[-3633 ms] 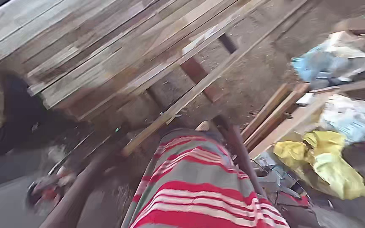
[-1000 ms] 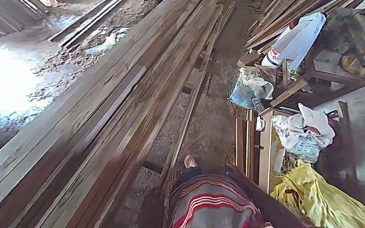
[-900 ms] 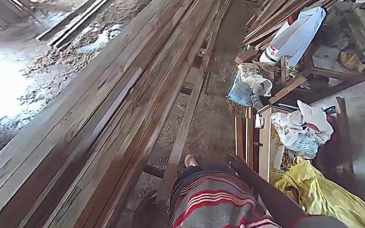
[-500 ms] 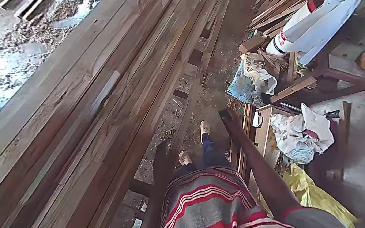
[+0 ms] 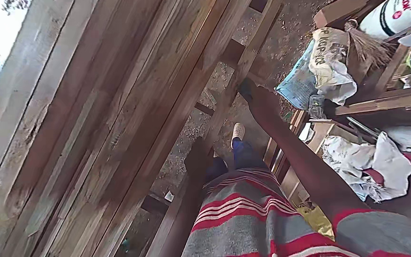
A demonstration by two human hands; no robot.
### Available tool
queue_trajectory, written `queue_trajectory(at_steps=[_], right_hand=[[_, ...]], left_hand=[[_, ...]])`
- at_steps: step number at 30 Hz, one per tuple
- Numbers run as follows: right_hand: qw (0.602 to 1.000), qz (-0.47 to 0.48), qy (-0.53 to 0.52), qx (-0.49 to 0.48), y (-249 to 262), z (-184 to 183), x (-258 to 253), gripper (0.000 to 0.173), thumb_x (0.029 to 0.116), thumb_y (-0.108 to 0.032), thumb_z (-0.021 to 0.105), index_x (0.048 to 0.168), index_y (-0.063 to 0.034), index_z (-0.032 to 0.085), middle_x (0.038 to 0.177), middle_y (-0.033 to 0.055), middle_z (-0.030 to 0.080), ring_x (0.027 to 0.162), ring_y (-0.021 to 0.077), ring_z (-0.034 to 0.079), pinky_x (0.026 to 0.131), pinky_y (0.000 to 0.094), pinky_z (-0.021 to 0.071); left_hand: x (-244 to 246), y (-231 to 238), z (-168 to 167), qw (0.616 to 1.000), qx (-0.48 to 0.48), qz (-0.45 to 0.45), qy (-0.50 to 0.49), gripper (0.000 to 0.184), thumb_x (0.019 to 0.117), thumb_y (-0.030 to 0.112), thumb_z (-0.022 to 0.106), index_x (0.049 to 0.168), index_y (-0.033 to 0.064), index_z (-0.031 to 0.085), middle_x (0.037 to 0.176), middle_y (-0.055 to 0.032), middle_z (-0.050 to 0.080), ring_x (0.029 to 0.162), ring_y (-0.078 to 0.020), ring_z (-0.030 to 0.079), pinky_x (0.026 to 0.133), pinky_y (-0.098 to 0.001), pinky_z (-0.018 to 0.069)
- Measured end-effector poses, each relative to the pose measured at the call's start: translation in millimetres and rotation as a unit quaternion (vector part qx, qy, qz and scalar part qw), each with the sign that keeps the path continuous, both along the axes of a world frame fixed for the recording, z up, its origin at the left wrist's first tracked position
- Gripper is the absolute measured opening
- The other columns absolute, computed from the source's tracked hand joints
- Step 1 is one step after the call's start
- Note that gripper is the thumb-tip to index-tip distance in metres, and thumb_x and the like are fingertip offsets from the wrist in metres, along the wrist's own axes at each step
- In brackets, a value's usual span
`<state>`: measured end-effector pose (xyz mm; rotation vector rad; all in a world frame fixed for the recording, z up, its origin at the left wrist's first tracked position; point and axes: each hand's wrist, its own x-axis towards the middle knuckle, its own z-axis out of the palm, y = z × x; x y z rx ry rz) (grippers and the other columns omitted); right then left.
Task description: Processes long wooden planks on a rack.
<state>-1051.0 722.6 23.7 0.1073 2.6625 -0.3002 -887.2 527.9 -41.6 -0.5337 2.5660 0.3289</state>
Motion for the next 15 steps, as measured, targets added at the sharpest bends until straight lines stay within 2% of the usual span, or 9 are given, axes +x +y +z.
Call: queue_trajectory(at_steps=[3,6,8,11,13,15], right_hand=[[0.997,0.049,-0.01,0.053,-9,12,-4,0.063,0.1045,-0.008,0.052,0.162,-0.0261,0.033,0.114,0.0255,0.066,0.094,0.046,0.069,0.071,0.0586,0.0545],[0.985,0.144,0.018,0.095,-17,22,-9,0.06,0.1012,0.002,0.051,0.157,-0.0156,0.041,0.106,0.0266,0.066,0.086,0.0456,0.069,0.066,0.0564,0.0543],[0.96,0.242,0.052,0.128,-16,22,-18,0.054,0.0993,0.007,0.05,0.151,-0.0107,0.048,0.097,0.0257,0.066,0.077,0.0435,0.069,0.061,0.0532,0.0534],[0.905,0.402,0.039,0.133,-7,30,-42,0.055,0.0956,0.012,0.053,0.144,-0.013,0.054,0.098,0.0268,0.066,0.082,0.0472,0.067,0.069,0.0584,0.0533],[0.847,0.515,0.025,0.13,2,31,-66,0.057,0.0963,0.012,0.053,0.144,-0.0182,0.055,0.1,0.0255,0.066,0.087,0.0472,0.067,0.076,0.0621,0.0521],[0.782,0.611,0.024,0.117,7,30,-91,0.056,0.0968,0.013,0.051,0.14,-0.0207,0.058,0.1,0.0229,0.066,0.088,0.0455,0.067,0.075,0.0615,0.0526]], left_hand=[[2,-1,-5,1.0,-0.004,0.0,0.011,0.061,0.0949,0.044,0.064,0.142,0.0057,0.054,0.118,-0.0195,0.069,0.097,-0.0366,0.072,0.077,-0.0568,0.0582],[3,-2,-4,1.0,0.013,0.001,0.023,0.061,0.0935,0.042,0.066,0.141,0.0049,0.055,0.117,-0.02,0.069,0.096,-0.0371,0.072,0.076,-0.0569,0.0581],[7,-4,-12,0.997,0.022,-0.005,0.074,0.06,0.0911,0.039,0.07,0.138,0.0039,0.059,0.111,-0.0211,0.071,0.089,-0.038,0.073,0.07,-0.0564,0.059],[9,-7,-12,0.997,0.047,0.002,0.06,0.059,0.0919,0.038,0.07,0.14,0.0059,0.058,0.112,-0.0213,0.07,0.09,-0.0379,0.073,0.072,-0.056,0.0591],[8,-9,-11,0.998,0.053,0.003,0.032,0.061,0.0932,0.04,0.068,0.144,0.0087,0.056,0.113,-0.0197,0.07,0.092,-0.0367,0.073,0.074,-0.0555,0.0591],[8,-12,-12,0.998,0.057,0.001,0.039,0.059,0.0914,0.04,0.07,0.141,0.0108,0.058,0.109,-0.0183,0.071,0.09,-0.0365,0.073,0.071,-0.0553,0.0593]])
